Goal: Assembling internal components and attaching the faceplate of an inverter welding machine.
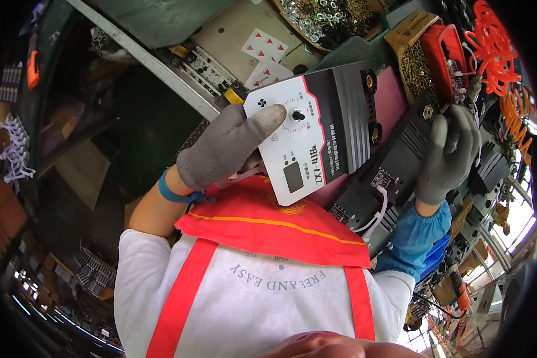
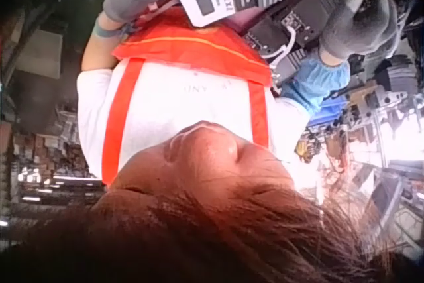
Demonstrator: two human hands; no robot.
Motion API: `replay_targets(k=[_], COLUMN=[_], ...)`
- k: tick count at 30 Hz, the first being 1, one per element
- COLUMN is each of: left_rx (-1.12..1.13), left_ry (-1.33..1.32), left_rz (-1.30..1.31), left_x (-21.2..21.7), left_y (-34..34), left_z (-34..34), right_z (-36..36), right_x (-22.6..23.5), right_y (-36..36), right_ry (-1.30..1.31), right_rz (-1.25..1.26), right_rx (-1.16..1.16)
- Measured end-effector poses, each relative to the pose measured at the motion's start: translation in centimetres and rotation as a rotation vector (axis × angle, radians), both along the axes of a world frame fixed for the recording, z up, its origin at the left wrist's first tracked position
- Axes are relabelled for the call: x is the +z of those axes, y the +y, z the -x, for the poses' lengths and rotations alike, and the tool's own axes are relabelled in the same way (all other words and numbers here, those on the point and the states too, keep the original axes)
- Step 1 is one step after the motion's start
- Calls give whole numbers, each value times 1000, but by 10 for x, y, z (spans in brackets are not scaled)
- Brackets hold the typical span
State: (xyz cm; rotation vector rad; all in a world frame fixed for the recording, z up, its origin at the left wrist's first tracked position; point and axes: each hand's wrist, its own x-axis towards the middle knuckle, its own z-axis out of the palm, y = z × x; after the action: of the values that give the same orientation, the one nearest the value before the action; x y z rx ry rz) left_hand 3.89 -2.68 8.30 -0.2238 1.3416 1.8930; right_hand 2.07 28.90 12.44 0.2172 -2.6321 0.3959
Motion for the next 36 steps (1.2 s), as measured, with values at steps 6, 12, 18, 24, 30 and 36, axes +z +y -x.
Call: replay_targets(k=[6,12,18,24,30,36], left_rx=[-10,26,-16,-26,66,65], left_ry=[-18,-56,-19,-43,43,136], left_rz=[114,116,75,-35,-43,-24], left_x=[4,16,34,18,22,8], left_y=[-1,1,9,4,8,10], left_z=[5,5,7,-2,-4,-11], right_z=[-11,7,10,4,2,5], right_x=[-50,-37,52,38,-3,-1], right_y=[65,74,-22,-108,-105,-123], right_ry=[-53,183,60,4,-64,-112], right_rz=[-340,-282,1427,1902,1606,1778], right_rx=[-568,-406,96,442,739,866])
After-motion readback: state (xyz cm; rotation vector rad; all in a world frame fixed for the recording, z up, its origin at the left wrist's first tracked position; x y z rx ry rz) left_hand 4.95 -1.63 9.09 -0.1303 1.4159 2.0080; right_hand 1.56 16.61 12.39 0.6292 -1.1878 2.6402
